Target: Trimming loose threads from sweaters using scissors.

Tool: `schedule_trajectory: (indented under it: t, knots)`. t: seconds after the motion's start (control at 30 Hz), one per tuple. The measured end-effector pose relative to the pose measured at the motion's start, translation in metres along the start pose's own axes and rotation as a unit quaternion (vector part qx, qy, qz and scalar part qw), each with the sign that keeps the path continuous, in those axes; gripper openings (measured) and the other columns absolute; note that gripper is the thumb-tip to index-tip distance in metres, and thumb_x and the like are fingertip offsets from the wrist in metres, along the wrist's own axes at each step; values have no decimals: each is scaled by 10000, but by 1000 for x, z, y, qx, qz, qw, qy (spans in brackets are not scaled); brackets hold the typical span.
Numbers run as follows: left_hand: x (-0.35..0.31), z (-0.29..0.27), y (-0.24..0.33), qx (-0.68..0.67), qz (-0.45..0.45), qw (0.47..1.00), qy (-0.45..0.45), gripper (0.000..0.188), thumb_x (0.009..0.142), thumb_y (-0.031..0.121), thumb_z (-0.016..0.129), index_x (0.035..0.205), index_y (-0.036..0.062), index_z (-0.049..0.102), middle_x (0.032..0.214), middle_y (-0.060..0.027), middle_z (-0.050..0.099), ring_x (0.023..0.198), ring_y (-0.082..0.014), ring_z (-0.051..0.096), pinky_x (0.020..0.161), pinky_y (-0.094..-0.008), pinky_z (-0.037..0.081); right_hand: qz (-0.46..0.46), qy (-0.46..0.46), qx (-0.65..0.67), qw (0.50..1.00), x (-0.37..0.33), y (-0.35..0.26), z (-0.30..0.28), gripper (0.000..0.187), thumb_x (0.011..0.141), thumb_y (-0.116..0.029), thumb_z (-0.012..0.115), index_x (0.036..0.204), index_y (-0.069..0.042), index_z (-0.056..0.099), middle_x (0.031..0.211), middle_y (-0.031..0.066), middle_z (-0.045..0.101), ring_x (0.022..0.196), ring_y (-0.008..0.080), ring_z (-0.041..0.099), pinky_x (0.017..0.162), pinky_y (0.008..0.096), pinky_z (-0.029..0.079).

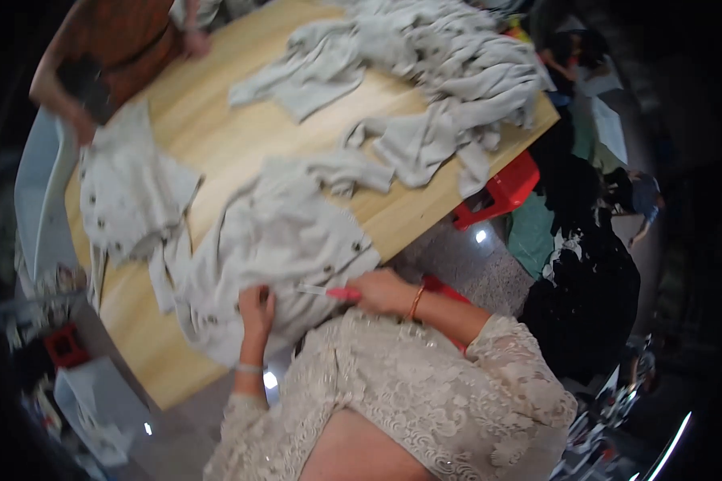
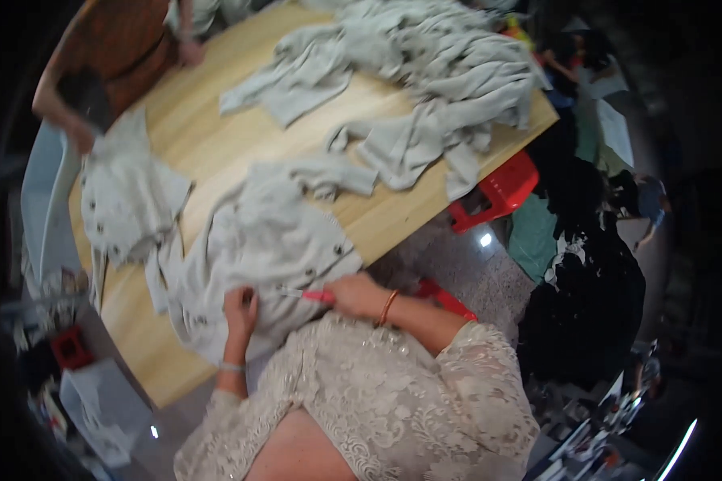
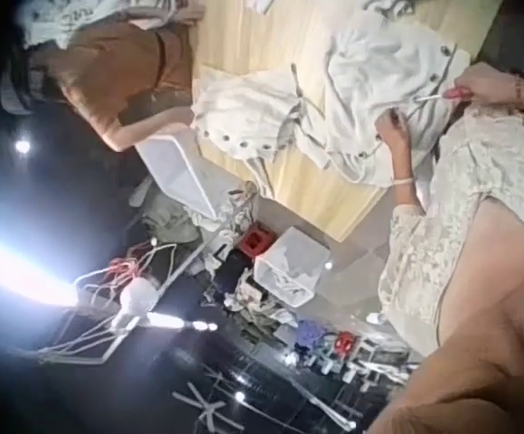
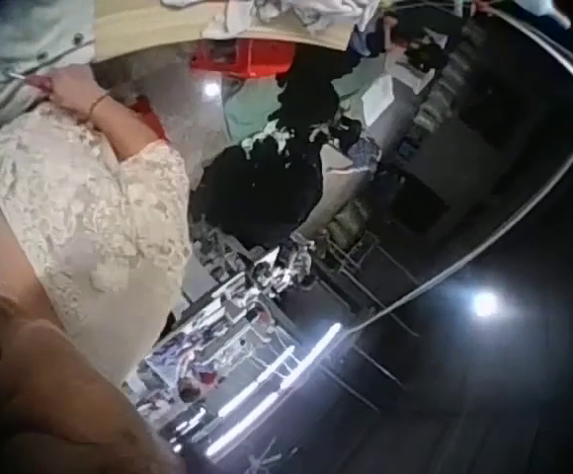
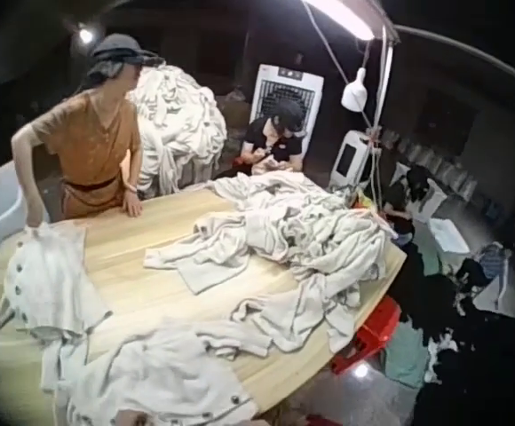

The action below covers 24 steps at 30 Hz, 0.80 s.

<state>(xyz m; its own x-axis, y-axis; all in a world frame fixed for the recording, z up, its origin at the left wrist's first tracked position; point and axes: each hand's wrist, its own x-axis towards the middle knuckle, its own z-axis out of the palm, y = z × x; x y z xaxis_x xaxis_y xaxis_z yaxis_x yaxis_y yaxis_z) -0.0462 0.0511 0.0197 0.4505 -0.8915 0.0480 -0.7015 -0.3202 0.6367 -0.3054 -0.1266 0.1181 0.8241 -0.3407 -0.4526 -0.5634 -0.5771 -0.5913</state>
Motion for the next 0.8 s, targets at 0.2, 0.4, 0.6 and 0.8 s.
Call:
schedule_trajectory:
  t: [0.2,0.4,0.6,0.8]
  knots:
    - [18,19,51,-61,6,998,-26,330,729,76,702,1039,58,588,957,-134,572,908,-336,549,786,-418,457,27,31,-23,999,-18,32,-18,176,800,-228,617,916,-97,594,797,162,640,813,365,629,688,475,490]
    - [5,37,55,-41,45,995,-74,360,706,5,705,1039,56,577,978,-135,541,923,-333,559,768,-401,471,48,-16,-50,997,-29,26,-15,211,851,-291,610,908,-88,605,786,164,651,789,361,642,688,476,496]
    - [9,56,44,-13,17,998,-51,368,680,9,707,1007,36,539,932,-159,512,885,-359,523,742,-436,437,52,-35,-71,996,-35,28,-11,229,842,-310,609,909,-90,610,769,169,658,778,363,652,687,474,504]
    - [17,55,48,-19,-9,995,-99,384,667,49,740,998,52,544,938,-150,522,862,-344,517,718,-421,424,61,-2,-42,997,-42,39,1,205,819,-271,623,912,-89,606,770,162,648,785,359,642,688,484,497]
